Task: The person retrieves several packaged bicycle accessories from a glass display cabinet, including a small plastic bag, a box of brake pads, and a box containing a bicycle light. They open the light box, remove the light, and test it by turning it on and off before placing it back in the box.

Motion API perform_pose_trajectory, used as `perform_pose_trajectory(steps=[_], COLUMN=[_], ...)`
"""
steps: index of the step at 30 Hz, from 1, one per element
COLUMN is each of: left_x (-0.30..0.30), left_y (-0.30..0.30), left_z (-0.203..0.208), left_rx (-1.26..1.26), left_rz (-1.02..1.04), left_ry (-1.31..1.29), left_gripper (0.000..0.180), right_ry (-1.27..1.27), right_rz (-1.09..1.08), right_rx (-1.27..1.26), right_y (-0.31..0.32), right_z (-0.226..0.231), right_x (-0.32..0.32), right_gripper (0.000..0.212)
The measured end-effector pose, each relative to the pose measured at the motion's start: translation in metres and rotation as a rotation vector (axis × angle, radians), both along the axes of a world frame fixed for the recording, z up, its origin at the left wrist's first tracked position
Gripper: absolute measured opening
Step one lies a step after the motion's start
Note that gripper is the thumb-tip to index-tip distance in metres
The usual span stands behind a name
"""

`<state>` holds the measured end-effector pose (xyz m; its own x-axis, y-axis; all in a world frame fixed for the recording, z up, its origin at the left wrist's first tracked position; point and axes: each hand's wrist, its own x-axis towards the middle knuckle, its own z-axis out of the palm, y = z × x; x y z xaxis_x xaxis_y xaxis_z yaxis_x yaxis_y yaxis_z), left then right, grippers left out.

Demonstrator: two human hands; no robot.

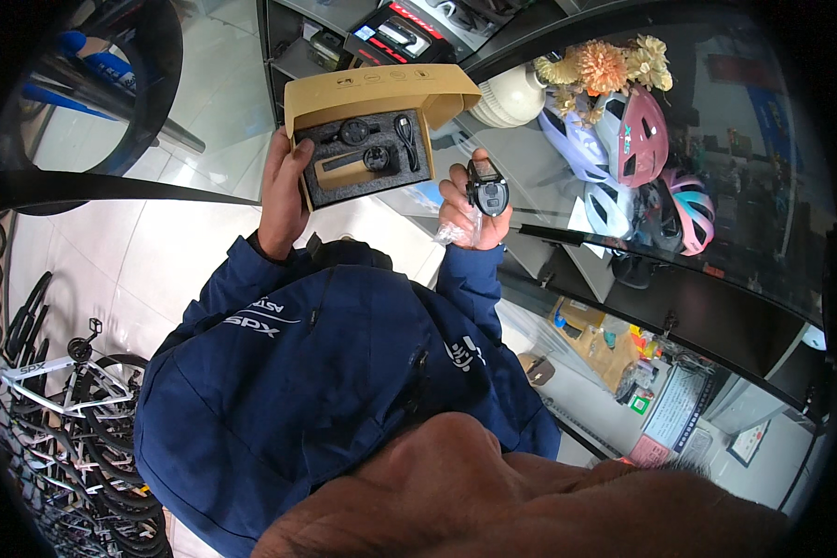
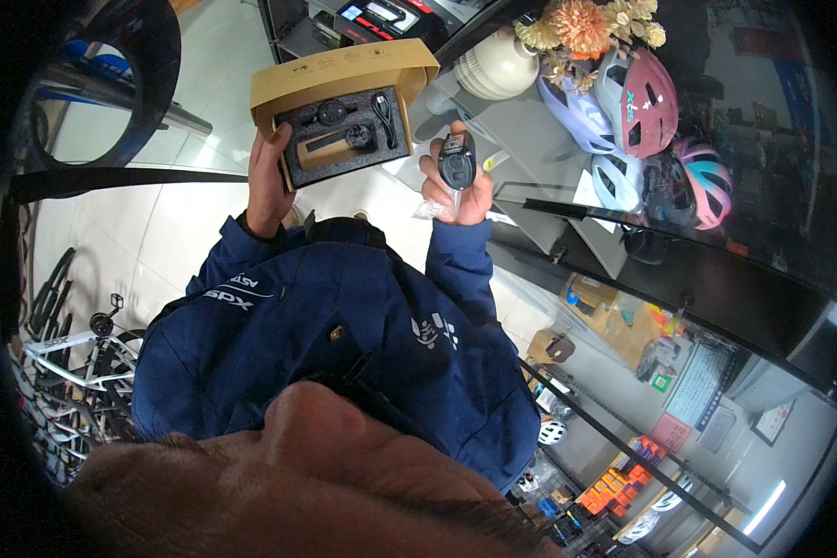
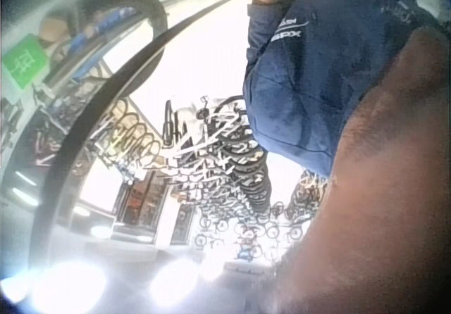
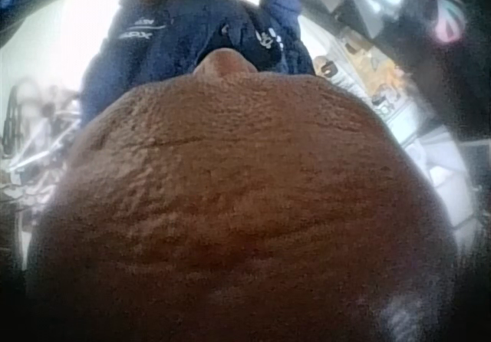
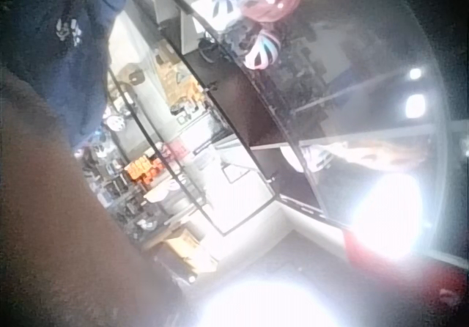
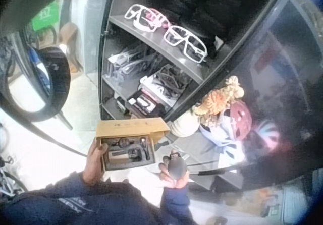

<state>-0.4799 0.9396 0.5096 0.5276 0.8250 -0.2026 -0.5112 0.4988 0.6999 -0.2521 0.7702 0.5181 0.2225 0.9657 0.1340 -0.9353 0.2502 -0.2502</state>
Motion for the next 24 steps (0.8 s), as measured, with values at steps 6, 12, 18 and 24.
perform_pose_trajectory(steps=[6,12,18,24], left_x=[0.0,0.01,0.019,0.01], left_y=[-0.012,-0.033,-0.061,-0.1], left_z=[0.002,0.001,-0.009,-0.038], left_rx=[-0.043,-0.018,-0.029,-0.018], left_rz=[-0.01,-0.04,-0.081,-0.137], left_ry=[0.015,-0.021,0.045,0.101], left_gripper=[0.05,0.053,0.052,0.041], right_ry=[0.022,0.033,-0.009,-0.181], right_rz=[-0.04,-0.105,-0.13,-0.139], right_rx=[0.03,0.009,-0.044,-0.216], right_y=[-0.013,-0.04,-0.072,-0.104], right_z=[-0.004,-0.008,-0.017,-0.041], right_x=[0.002,0.01,0.02,0.025], right_gripper=[0.064,0.056,0.051,0.049])
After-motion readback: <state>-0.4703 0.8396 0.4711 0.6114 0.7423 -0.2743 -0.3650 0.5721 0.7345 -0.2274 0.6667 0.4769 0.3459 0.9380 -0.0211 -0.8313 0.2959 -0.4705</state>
